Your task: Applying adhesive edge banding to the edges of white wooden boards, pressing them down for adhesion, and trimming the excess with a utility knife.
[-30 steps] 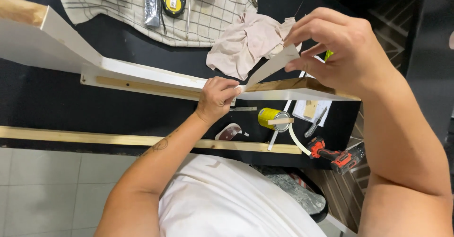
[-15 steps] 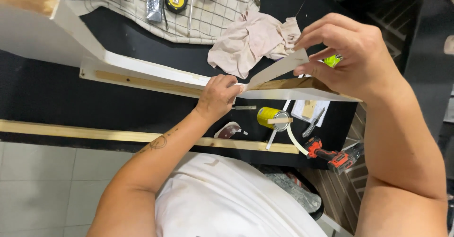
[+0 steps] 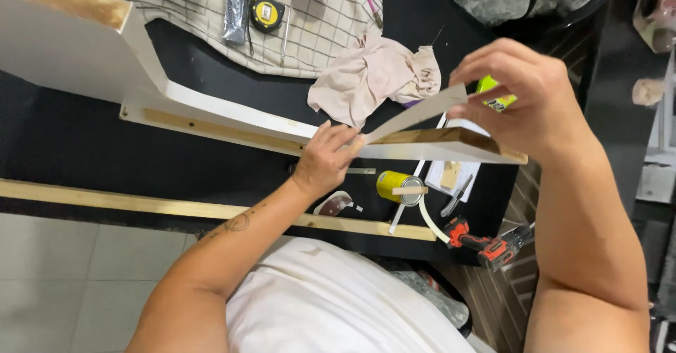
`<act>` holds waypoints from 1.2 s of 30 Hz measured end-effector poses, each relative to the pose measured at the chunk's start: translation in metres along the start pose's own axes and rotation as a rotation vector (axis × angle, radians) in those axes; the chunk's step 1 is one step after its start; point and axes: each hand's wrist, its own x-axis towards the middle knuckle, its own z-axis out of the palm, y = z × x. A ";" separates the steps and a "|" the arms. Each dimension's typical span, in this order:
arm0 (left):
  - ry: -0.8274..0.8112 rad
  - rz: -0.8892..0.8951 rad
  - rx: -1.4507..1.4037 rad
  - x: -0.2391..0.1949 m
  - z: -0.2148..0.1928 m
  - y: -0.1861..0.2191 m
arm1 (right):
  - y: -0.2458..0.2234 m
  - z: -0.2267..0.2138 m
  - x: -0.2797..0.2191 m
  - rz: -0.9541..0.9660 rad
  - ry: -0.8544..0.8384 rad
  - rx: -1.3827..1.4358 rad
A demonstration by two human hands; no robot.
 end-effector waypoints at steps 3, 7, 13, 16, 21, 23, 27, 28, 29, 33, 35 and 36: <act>0.058 0.010 0.012 0.001 0.007 0.006 | -0.003 0.000 -0.005 0.021 0.002 -0.004; 0.132 -0.122 -0.093 0.008 0.014 0.002 | -0.004 0.001 -0.009 -0.068 0.004 0.002; 0.072 -0.235 -0.215 0.007 0.026 -0.008 | -0.006 0.005 -0.018 -0.087 0.032 -0.054; 0.065 -0.205 -0.246 0.007 0.021 -0.004 | -0.010 0.008 -0.024 -0.090 0.054 -0.058; 0.128 -0.159 -0.312 0.011 0.011 0.000 | -0.006 0.014 -0.040 -0.078 0.089 -0.065; 0.154 -0.130 -0.309 0.015 0.007 0.001 | -0.005 0.015 -0.048 -0.100 0.122 -0.035; 0.129 -0.135 -0.316 0.017 -0.001 0.003 | -0.018 0.020 -0.053 -0.001 0.175 -0.031; 0.124 -0.140 -0.306 0.018 -0.002 0.003 | -0.020 0.020 -0.054 0.010 0.179 -0.051; 0.119 -0.144 -0.295 0.018 -0.002 0.003 | -0.023 0.020 -0.055 0.021 0.184 -0.071; 0.085 -0.147 -0.286 0.023 -0.010 0.003 | -0.023 0.019 -0.060 0.047 0.164 -0.065; 0.086 -0.154 -0.278 0.024 -0.012 0.003 | -0.022 0.019 -0.064 0.033 0.175 -0.060; 0.087 -0.155 -0.289 0.023 -0.011 0.003 | -0.022 0.019 -0.066 0.040 0.170 -0.067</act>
